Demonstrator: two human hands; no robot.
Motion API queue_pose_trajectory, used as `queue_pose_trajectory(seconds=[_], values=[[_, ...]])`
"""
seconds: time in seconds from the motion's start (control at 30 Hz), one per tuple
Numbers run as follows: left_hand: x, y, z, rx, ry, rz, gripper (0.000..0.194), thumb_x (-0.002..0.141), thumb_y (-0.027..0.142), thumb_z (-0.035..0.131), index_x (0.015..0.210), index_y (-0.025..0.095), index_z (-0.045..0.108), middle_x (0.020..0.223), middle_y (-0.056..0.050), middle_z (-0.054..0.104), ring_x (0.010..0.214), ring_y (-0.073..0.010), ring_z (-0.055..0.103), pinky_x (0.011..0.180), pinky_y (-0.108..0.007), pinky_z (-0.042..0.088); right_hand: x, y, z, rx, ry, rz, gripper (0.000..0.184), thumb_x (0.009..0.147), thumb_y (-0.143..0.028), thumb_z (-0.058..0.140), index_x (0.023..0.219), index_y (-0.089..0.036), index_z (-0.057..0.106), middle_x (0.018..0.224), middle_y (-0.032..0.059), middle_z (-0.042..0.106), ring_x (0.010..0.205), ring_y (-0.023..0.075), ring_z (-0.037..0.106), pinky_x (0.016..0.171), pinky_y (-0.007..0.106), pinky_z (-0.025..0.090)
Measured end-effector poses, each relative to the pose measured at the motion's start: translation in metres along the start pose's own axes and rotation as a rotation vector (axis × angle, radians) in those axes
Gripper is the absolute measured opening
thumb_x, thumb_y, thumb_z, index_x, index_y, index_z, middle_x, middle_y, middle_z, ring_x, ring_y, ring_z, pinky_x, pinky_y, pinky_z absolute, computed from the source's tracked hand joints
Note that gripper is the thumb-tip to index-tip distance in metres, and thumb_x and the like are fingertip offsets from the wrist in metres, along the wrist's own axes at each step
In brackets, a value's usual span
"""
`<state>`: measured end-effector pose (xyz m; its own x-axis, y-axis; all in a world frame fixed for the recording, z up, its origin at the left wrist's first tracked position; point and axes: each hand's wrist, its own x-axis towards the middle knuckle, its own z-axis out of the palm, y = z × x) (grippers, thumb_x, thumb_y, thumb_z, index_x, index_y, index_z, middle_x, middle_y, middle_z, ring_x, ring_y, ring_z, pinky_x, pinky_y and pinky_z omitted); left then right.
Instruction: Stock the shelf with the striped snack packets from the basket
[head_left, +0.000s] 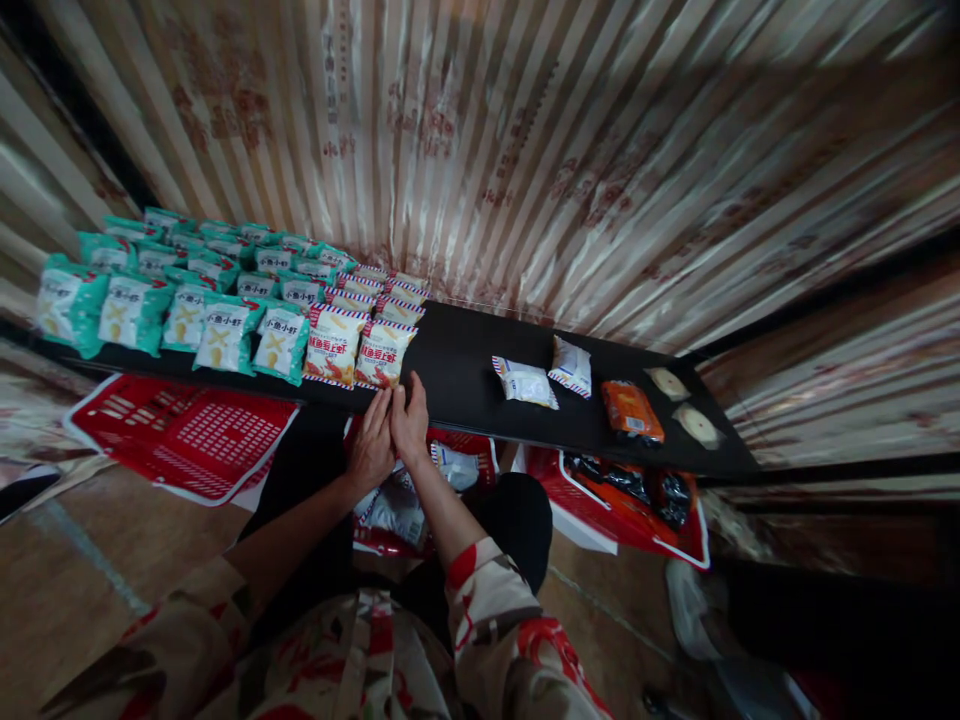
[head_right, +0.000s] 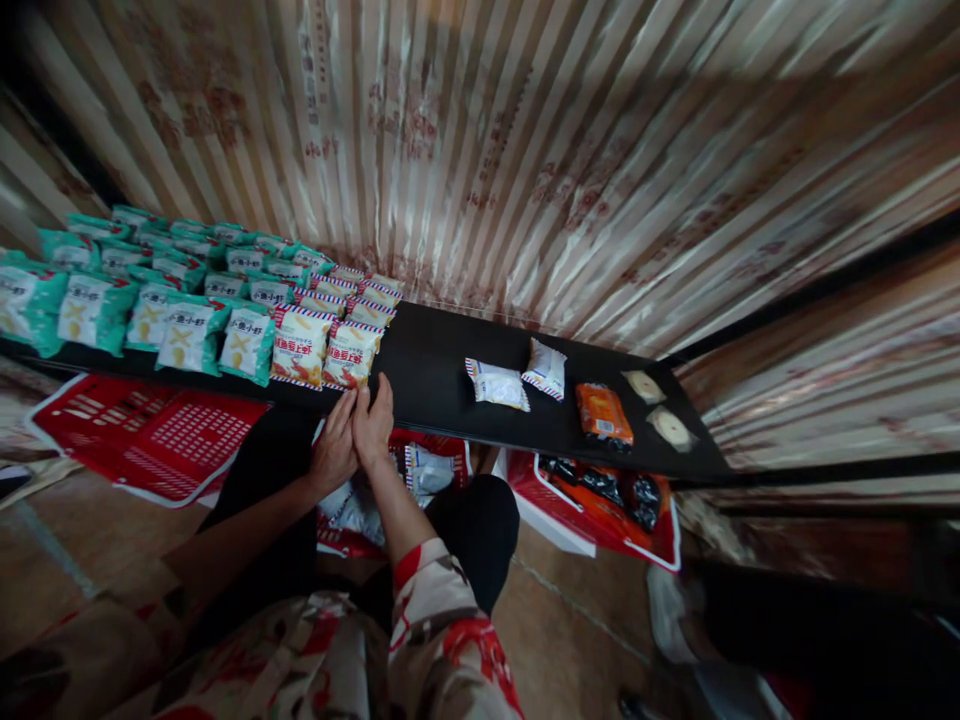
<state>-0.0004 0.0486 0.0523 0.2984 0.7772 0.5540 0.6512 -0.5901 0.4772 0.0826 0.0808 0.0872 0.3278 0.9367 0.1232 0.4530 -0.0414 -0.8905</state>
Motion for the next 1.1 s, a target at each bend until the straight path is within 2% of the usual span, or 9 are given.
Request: queue_pose_trajectory(seconds=[0.17, 0.37, 0.53, 0.67, 0.87, 0.97, 1.1], values=[[-0.021, 0.004, 0.007, -0.041, -0.098, 0.062, 0.060, 0.087, 0.013, 0.031, 0.144, 0.010, 0.014, 0.144, -0.017, 0.032, 0.137, -0.0253, 0.019, 0.108, -0.046, 0.030, -0.023, 0.016, -0.013, 0.083, 0.074, -0.078, 0.043, 0.090, -0.035, 0.033, 0.124, -0.015, 0.049, 0.123, 0.0110, 0.056, 0.112, 0.0171, 0.052, 0.100, 0.035, 0.038], [-0.053, 0.010, 0.022, -0.062, -0.302, 0.052, 0.056, 0.084, 0.011, 0.032, 0.140, 0.010, 0.025, 0.142, -0.015, 0.035, 0.136, -0.0232, 0.022, 0.108, -0.044, 0.032, -0.055, 0.040, -0.033, 0.104, 0.108, -0.059, 0.037, 0.090, -0.034, 0.034, 0.114, -0.015, 0.055, 0.111, 0.0098, 0.062, 0.103, 0.0165, 0.057, 0.094, 0.033, 0.041], [-0.071, 0.016, 0.028, -0.037, -0.447, 0.054, 0.046, 0.084, 0.012, 0.032, 0.128, 0.005, 0.043, 0.142, -0.017, 0.035, 0.137, -0.0235, 0.022, 0.108, -0.042, 0.031, -0.076, 0.069, -0.049, 0.062, 0.095, 0.105, 0.035, 0.088, -0.030, 0.034, 0.111, -0.015, 0.056, 0.108, 0.0086, 0.063, 0.098, 0.0158, 0.059, 0.091, 0.031, 0.042], [-0.083, 0.019, 0.032, -0.037, -0.555, 0.068, 0.040, 0.087, 0.020, 0.035, 0.123, 0.009, 0.049, 0.141, -0.016, 0.038, 0.135, -0.0235, 0.026, 0.107, -0.043, 0.032, -0.089, 0.086, -0.062, -0.125, 0.064, 0.304, 0.034, 0.086, -0.023, 0.033, 0.109, -0.015, 0.057, 0.111, 0.0087, 0.062, 0.103, 0.0183, 0.057, 0.093, 0.031, 0.040], [-0.104, 0.011, 0.042, -0.030, -0.738, 0.041, 0.048, 0.085, 0.028, 0.042, 0.130, 0.011, 0.043, 0.146, -0.015, 0.031, 0.136, -0.0249, 0.023, 0.107, -0.044, 0.029, -0.104, 0.093, -0.073, -0.423, -0.136, 0.517, 0.031, 0.085, -0.018, 0.037, 0.106, -0.015, 0.060, 0.108, 0.0136, 0.063, 0.103, 0.0224, 0.058, 0.087, 0.030, 0.041], [-0.113, 0.007, 0.048, -0.031, -0.815, -0.014, 0.052, 0.086, 0.035, 0.041, 0.133, 0.013, 0.039, 0.145, -0.014, 0.031, 0.136, -0.0256, 0.023, 0.106, -0.046, 0.027, -0.107, 0.094, -0.073, -0.453, -0.184, 0.579, 0.030, 0.085, -0.018, 0.038, 0.102, -0.014, 0.062, 0.104, 0.0158, 0.065, 0.103, 0.0241, 0.059, 0.086, 0.031, 0.040], [-0.122, 0.004, 0.051, -0.008, -0.851, -0.098, 0.054, 0.087, 0.039, 0.038, 0.136, 0.016, 0.037, 0.145, -0.015, 0.032, 0.135, -0.0271, 0.026, 0.104, -0.047, 0.028, -0.107, 0.095, -0.069, -0.423, -0.187, 0.608, 0.030, 0.085, -0.016, 0.038, 0.100, -0.010, 0.063, 0.101, 0.0194, 0.065, 0.101, 0.0261, 0.060, 0.086, 0.032, 0.040]])
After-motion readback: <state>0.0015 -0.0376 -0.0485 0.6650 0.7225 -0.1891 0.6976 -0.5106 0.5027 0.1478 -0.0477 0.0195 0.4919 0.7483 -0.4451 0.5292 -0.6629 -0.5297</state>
